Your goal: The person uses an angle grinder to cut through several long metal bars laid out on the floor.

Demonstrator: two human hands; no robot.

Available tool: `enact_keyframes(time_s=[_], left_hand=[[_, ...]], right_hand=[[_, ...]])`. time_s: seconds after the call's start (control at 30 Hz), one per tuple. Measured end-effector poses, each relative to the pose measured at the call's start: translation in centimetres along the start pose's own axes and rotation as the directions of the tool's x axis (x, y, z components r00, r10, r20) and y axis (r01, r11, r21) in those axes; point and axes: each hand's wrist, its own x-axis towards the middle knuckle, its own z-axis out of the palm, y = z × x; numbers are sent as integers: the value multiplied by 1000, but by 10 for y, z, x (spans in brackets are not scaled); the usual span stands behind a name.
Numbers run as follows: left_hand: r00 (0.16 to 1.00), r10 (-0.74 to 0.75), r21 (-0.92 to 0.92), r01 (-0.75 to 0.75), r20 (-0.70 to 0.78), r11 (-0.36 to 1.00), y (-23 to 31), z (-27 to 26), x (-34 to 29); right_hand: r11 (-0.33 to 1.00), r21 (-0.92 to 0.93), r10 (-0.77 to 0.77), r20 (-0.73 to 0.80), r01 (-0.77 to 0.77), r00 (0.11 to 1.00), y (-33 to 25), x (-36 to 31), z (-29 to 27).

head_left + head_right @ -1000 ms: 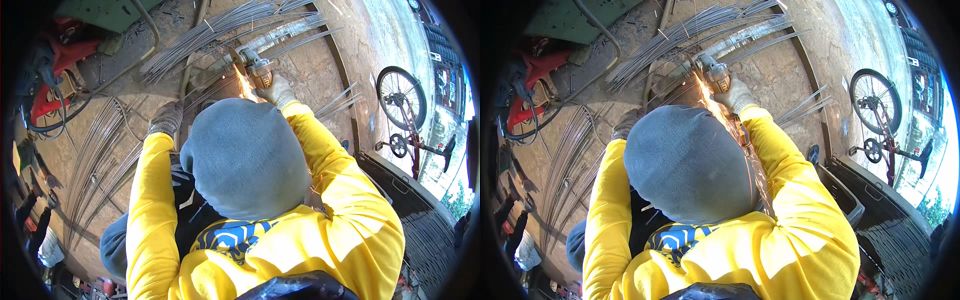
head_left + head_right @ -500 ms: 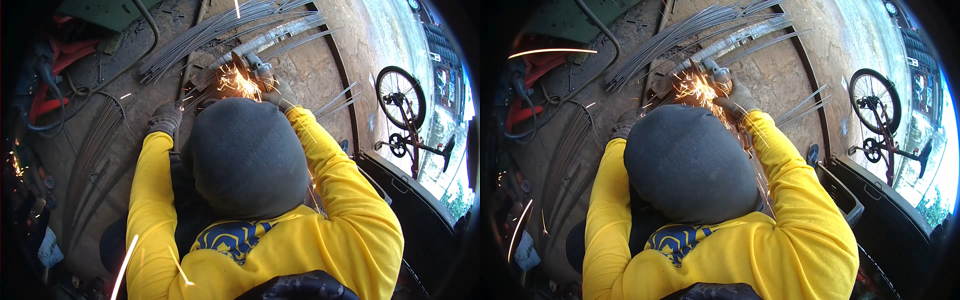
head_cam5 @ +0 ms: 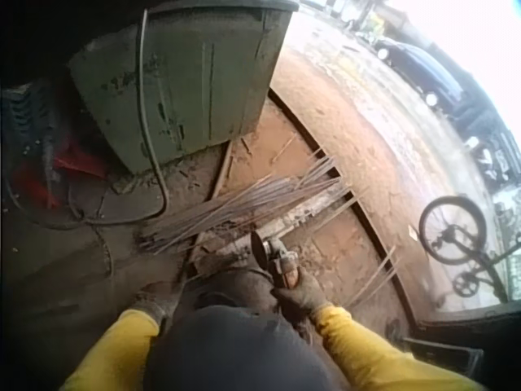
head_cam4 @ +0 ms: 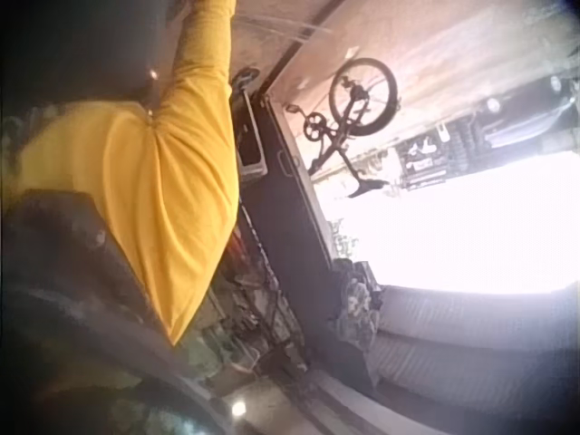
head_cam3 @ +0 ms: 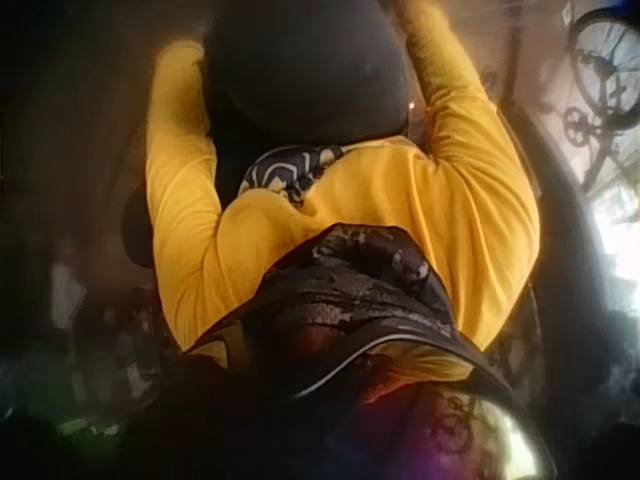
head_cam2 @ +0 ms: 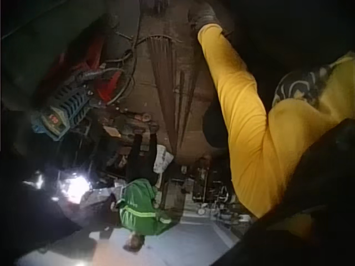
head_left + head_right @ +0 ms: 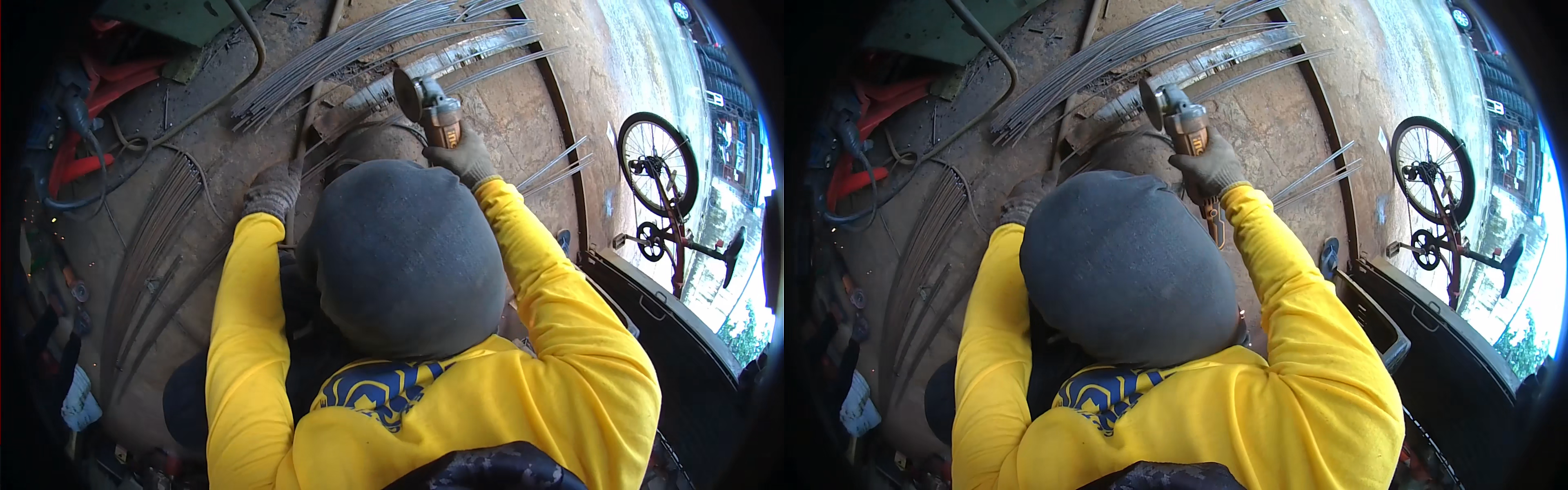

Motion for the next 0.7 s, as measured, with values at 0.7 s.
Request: enact_keyframes(time_s=[0.7], left_hand=[[997,56,26,-54,-59,998,-5,10,25]], right_hand=[[992,-122,19,15,-17,1000,8,6,8]])
